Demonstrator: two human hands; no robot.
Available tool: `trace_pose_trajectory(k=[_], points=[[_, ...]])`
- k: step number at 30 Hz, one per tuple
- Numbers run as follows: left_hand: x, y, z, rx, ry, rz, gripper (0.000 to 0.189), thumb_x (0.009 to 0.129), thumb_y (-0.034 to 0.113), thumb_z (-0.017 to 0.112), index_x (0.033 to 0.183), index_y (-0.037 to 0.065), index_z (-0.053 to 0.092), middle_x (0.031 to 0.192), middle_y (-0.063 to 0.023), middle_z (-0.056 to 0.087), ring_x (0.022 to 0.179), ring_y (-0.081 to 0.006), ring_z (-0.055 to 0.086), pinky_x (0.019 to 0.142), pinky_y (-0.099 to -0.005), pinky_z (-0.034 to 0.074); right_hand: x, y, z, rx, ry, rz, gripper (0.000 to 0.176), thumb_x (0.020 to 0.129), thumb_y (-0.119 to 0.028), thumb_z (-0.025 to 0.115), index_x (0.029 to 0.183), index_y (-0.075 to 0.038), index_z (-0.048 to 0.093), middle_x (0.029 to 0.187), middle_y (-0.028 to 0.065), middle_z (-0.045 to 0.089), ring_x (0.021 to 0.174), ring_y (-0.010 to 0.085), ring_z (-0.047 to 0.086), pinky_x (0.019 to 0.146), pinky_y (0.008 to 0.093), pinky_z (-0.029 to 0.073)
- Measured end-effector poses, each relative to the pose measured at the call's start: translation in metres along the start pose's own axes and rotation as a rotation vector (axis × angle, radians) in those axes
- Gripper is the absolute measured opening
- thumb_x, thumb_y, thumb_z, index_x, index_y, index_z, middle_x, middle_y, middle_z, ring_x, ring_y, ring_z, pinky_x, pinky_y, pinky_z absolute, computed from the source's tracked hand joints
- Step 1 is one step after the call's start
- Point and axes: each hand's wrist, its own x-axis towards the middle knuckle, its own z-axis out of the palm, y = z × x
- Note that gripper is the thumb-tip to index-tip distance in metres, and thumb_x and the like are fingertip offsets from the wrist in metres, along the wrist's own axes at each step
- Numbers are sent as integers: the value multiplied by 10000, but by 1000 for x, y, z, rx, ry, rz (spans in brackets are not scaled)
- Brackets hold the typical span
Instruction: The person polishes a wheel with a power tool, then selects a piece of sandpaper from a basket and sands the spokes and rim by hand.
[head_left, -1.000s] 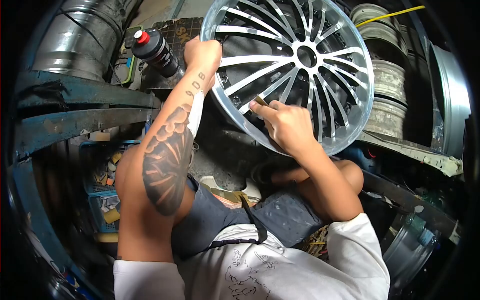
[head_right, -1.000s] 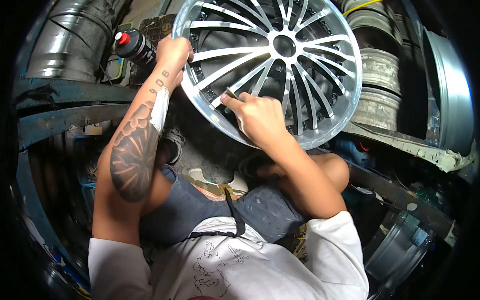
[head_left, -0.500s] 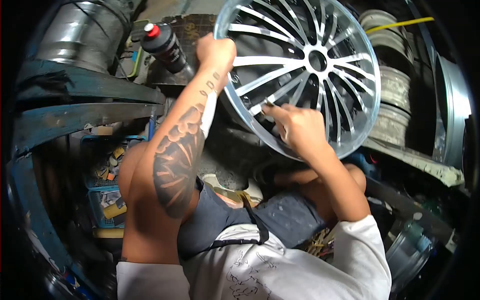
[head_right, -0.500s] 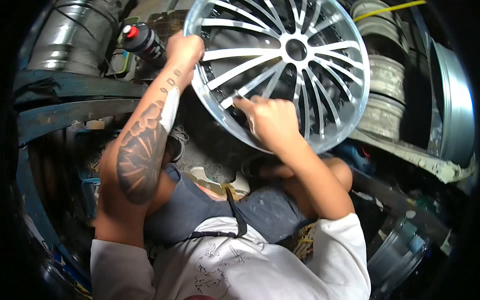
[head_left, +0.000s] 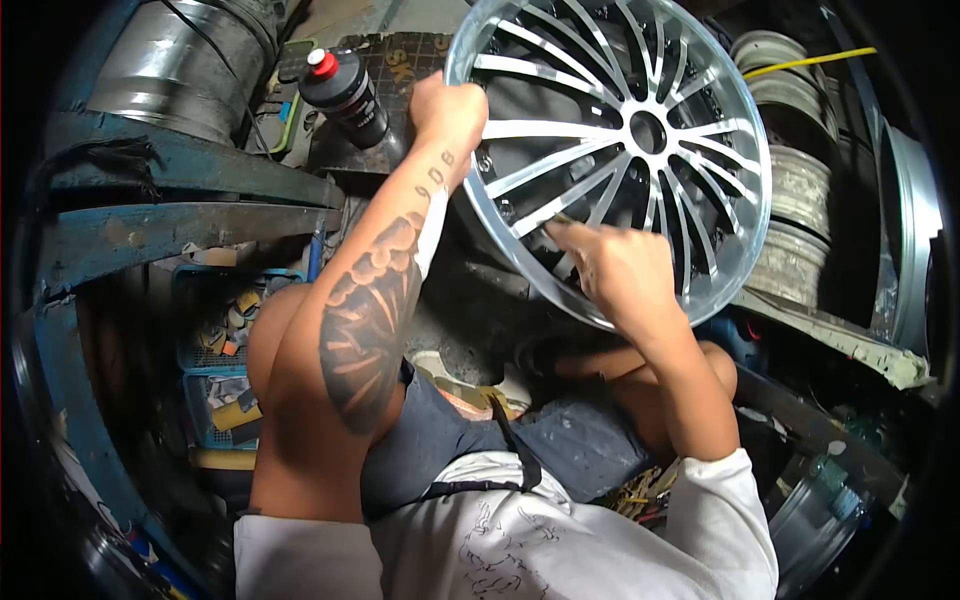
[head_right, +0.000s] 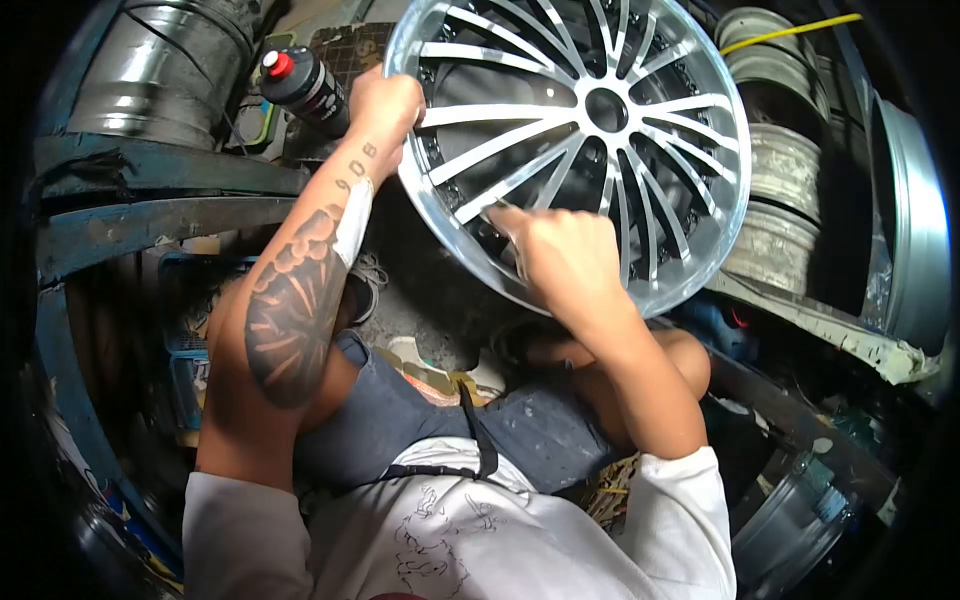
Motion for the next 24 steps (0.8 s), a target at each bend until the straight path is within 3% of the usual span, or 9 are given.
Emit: trace_pose_trajectory(k=[1, 3, 6, 9, 13, 16, 19, 24], points=[[-4, 3, -1, 5, -27, -49, 220, 724, -33, 526, 869, -14, 690, 755, -138, 662, 666, -226, 628, 626, -371, 467, 3, -1, -3, 124, 138, -55, 382, 832, -128, 636, 1173, -225, 777, 744, 75, 702, 582, 298, 685, 529, 416, 531], [-4, 11, -3, 1, -68, -131, 317, 785, 7, 522, 996, 8, 758, 924, -183, 744, 863, -255, 727, 779, -370, 539, 8, 6, 16, 81, 169, -100, 379, 830, -133, 638, 1167, -231, 782, 731, 68, 696, 581, 273, 685, 532, 404, 531], [2, 9, -3, -18, -37, -77, 318, 784, -9, 517, 993, 4, 756, 851, -159, 725, 808, -245, 712, 744, -377, 534, 2, 3, 8, -35, 43, -100, 382, 787, -88, 691, 1128, -226, 796, 735, 47, 685, 567, 285, 653, 539, 405, 518], [1, 6, -2, -65, -77, -93, 311, 776, -6, 524, 986, 9, 753, 818, -142, 707, 774, -234, 695, 722, -372, 528, 10, -4, 6, 16, 187, -164, 455, 806, -102, 660, 1211, -279, 769, 706, 40, 654, 572, 263, 664, 551, 406, 533], [1, 0, -2, 4, -45, -65, 290, 784, -5, 533, 979, 0, 747, 801, -134, 700, 751, -206, 685, 678, -370, 519, 5, -5, 4, -101, -46, -151, 404, 807, -118, 659, 1174, -234, 782, 720, 37, 653, 570, 266, 648, 570, 392, 527], [-5, 12, -4, -36, -65, -113, 276, 778, 8, 537, 950, 1, 753, 857, -167, 722, 818, -250, 717, 751, -374, 534, 11, 0, 15, -26, 128, -174, 365, 793, -132, 678, 1124, -228, 798, 689, 27, 632, 565, 258, 645, 572, 392, 518], [-7, 11, -3, 50, -17, -80, 295, 786, -9, 523, 964, 3, 759, 877, -172, 726, 812, -239, 713, 743, -373, 532, 4, 1, 15, -28, 66, -175, 376, 785, -136, 687, 1134, -226, 792, 692, 34, 623, 562, 264, 635, 565, 392, 511], [-5, 9, -4, -99, -80, -95, 314, 785, -15, 525, 998, -7, 756, 869, -165, 721, 811, -246, 703, 741, -376, 528, 12, 3, 25, -21, 113, -247, 375, 799, -165, 683, 1156, -225, 782, 689, 33, 616, 557, 234, 632, 550, 373, 505]])
